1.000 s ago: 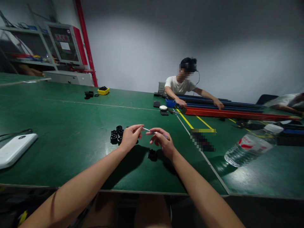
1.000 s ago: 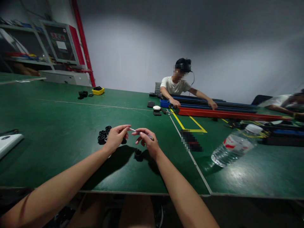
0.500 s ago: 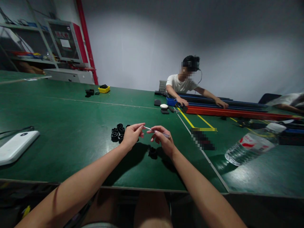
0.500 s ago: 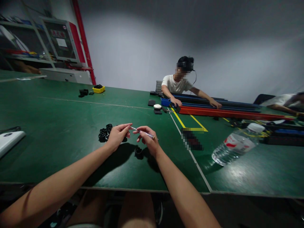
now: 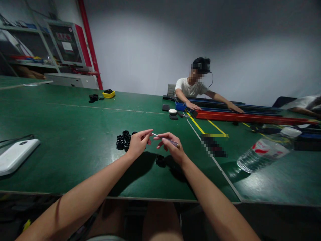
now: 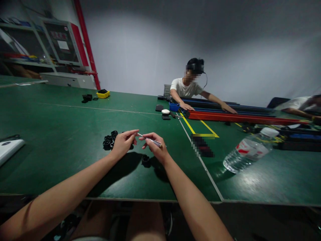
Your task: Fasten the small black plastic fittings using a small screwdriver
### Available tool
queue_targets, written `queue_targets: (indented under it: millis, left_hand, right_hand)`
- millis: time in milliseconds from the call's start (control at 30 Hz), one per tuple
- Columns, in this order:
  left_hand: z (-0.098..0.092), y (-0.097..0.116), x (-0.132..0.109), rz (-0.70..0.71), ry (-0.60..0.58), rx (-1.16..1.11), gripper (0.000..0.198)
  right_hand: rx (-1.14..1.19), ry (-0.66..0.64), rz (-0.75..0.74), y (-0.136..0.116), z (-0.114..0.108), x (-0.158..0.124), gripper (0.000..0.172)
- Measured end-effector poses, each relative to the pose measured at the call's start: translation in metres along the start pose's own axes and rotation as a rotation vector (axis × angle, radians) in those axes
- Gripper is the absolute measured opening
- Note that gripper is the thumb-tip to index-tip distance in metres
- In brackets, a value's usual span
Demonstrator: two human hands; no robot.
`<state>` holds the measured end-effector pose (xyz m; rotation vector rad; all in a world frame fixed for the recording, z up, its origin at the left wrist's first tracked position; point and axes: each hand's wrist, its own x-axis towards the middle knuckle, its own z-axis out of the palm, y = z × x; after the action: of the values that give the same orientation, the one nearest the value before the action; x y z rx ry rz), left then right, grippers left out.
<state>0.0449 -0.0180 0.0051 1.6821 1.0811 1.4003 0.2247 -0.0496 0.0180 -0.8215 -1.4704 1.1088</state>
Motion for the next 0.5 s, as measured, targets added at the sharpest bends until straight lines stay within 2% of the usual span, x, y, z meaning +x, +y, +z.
queue_targets:
  millis: [367,500]
  left_hand:
    - [0.0023,0.002,-0.0021,-0.019,-0.041,-0.047,0.039]
    - [0.0033,0.0042,-0.0056,-0.005,-0.136,-0.065,0.035]
  right_hand:
    - [0.056,0.066,0.044,0.0006,0.0,0.0021,0.028]
    - [0.065,0.167,0.032,0.0031,-0.003,0.0046,0.026]
